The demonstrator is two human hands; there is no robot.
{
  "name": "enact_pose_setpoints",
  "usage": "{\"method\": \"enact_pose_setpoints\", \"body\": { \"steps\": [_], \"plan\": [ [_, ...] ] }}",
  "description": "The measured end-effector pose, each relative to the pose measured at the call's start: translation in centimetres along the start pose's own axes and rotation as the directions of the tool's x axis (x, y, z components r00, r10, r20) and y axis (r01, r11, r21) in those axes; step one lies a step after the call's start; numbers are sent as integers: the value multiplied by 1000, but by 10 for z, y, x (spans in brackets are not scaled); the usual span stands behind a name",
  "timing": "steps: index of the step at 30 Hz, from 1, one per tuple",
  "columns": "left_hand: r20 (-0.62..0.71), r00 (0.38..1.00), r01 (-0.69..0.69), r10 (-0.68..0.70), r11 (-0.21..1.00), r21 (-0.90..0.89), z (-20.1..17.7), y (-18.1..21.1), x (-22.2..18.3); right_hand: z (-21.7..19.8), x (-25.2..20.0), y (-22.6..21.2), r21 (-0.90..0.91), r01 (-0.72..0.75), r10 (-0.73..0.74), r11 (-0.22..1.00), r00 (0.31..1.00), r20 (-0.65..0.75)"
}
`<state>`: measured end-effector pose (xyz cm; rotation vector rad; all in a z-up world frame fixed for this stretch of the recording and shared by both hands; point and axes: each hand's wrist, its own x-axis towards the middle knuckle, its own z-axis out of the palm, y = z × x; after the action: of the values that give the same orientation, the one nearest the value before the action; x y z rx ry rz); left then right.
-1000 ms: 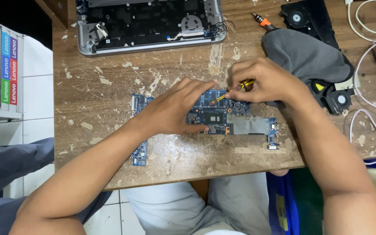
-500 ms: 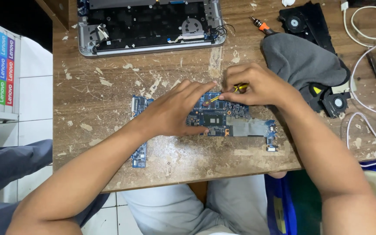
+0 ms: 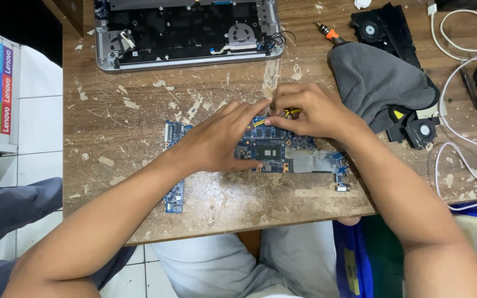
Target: Inspecting and cleaning the RAM interface pins on a laptop motherboard using a small plastic tool.
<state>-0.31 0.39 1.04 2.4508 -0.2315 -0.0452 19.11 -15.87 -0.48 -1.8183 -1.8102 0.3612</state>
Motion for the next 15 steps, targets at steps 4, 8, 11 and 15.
{"method": "enact_pose_setpoints", "body": {
  "steps": [4, 8, 11, 15],
  "plan": [
    [-9, 1000, 0, 1, 1000, 12, 2, -2, 0, 6, 2, 4, -41, -14, 13, 999, 999, -40],
    [-1, 1000, 13, -13, 1000, 17, 1, -1, -2, 6, 0, 4, -14, 51, -52, 999, 997, -51],
    [12, 1000, 28, -29, 1000, 7, -3, 2, -2, -4, 0, -5, 38, 51, -50, 998, 998, -28],
    [40, 998, 52, -51, 998, -19, -4, 3, -1, -9, 0, -12, 42, 74, -76, 996, 995, 65]
  ]
}}
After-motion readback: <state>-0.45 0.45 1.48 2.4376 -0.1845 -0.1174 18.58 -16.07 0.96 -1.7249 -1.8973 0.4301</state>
